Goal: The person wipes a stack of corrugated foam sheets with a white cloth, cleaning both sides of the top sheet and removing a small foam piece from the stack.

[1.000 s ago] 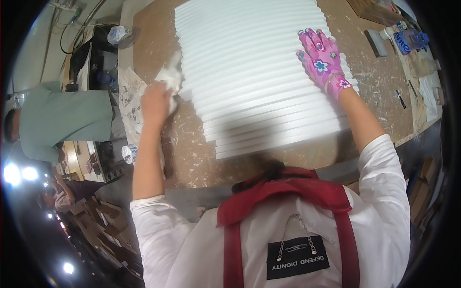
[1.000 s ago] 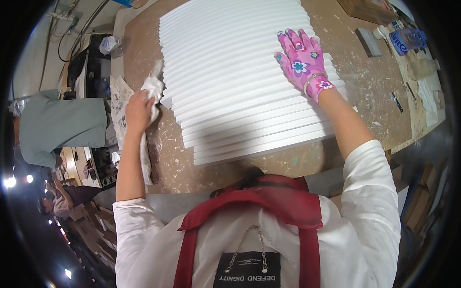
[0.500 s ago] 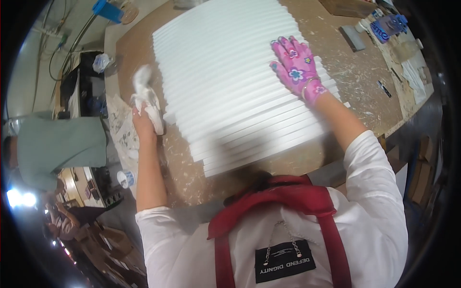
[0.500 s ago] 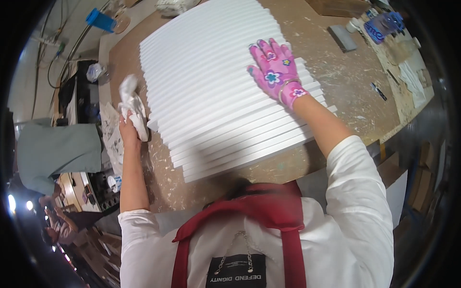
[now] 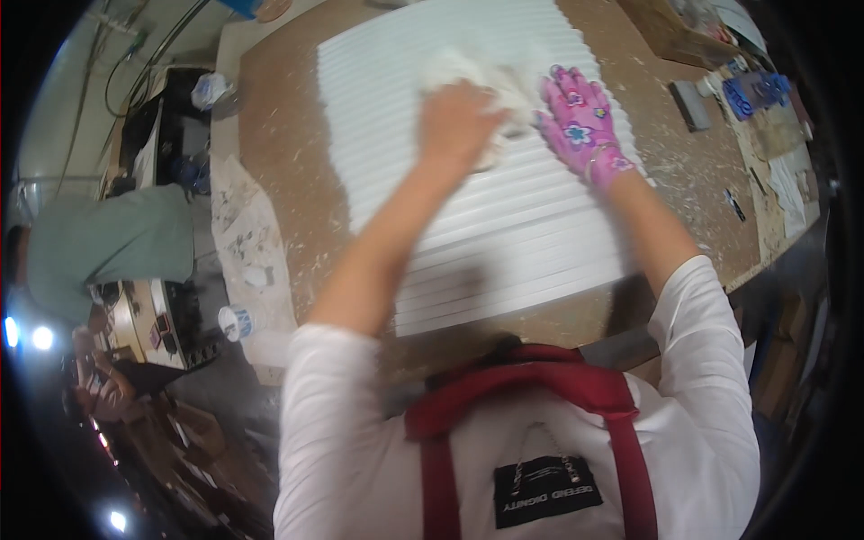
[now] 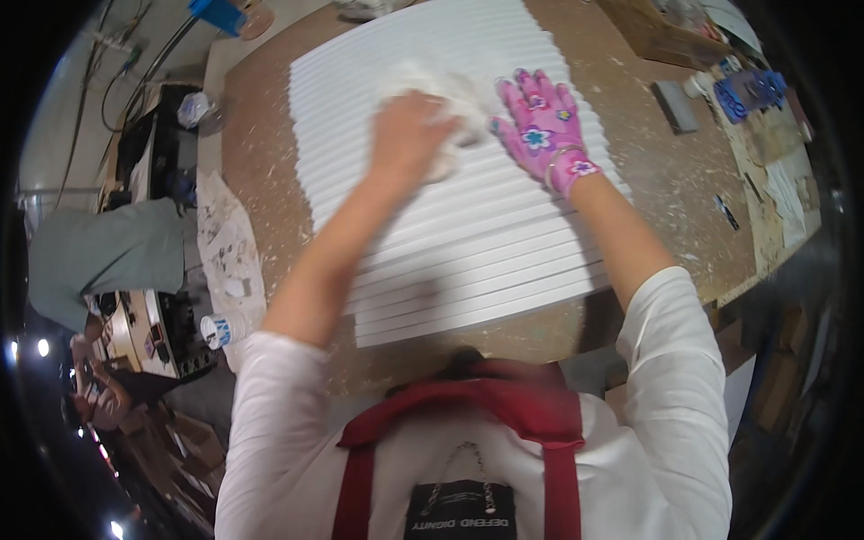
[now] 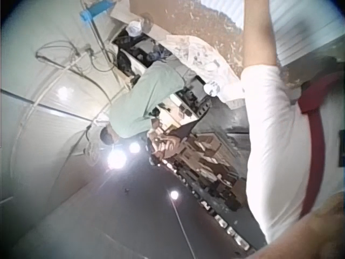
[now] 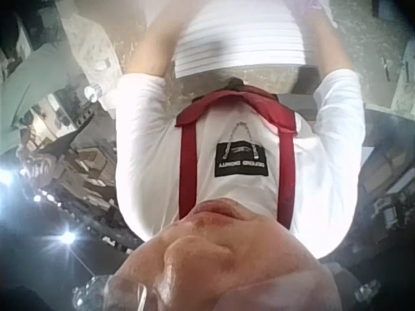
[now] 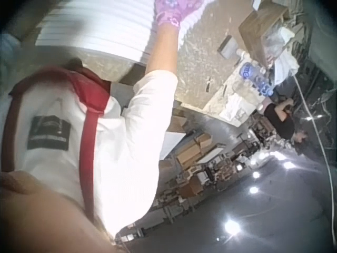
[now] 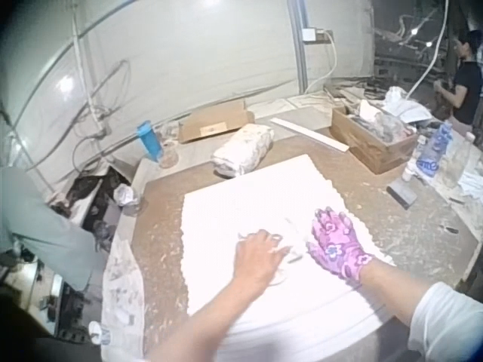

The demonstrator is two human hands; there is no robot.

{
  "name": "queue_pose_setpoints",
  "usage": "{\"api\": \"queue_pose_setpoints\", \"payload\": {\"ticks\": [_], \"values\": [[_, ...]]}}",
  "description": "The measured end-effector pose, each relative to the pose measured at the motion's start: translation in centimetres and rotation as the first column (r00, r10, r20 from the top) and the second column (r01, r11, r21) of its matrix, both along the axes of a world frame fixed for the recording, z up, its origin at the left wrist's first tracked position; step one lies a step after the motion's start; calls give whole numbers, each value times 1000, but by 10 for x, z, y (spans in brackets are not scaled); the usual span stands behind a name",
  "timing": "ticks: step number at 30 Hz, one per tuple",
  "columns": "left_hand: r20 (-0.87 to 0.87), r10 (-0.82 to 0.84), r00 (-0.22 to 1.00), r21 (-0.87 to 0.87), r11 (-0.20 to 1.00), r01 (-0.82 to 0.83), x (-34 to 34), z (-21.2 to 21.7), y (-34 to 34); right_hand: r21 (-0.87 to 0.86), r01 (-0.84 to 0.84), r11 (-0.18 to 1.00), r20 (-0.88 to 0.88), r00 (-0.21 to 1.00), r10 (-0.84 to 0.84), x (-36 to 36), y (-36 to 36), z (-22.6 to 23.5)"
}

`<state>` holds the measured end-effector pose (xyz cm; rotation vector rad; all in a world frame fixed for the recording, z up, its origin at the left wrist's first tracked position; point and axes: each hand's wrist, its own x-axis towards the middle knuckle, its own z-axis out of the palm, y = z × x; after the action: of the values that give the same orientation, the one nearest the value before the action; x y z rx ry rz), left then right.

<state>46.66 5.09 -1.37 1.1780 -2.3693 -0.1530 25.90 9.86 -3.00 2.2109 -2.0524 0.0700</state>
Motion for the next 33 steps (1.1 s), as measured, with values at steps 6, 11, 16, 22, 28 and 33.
{"api": "queue_pose_setpoints", "payload": {"ticks": [6,11,16,22,28,33], "values": [[163,124,979,-87,990,-111,68,-29,2,-44,-8,999,76,997,12,-2,-1,-12],[9,501,865,183,850,-494,264,-42,-3,-84,-16,996,97,995,24,3,-3,-12],[-116,411,904,150,907,-393,141,39,-27,-77,0,997,63,998,5,-7,-4,-20],[196,110,974,-241,969,-61,85,-23,0,-68,-1,998,54,999,5,-11,-5,-15],[-621,580,527,535,805,-255,213,-13,-39,-42,-19,999,29,999,20,1,-1,-14],[-614,507,605,683,726,85,54,73,32,-162,-113,980,983,69,171,62,18,50]]}}
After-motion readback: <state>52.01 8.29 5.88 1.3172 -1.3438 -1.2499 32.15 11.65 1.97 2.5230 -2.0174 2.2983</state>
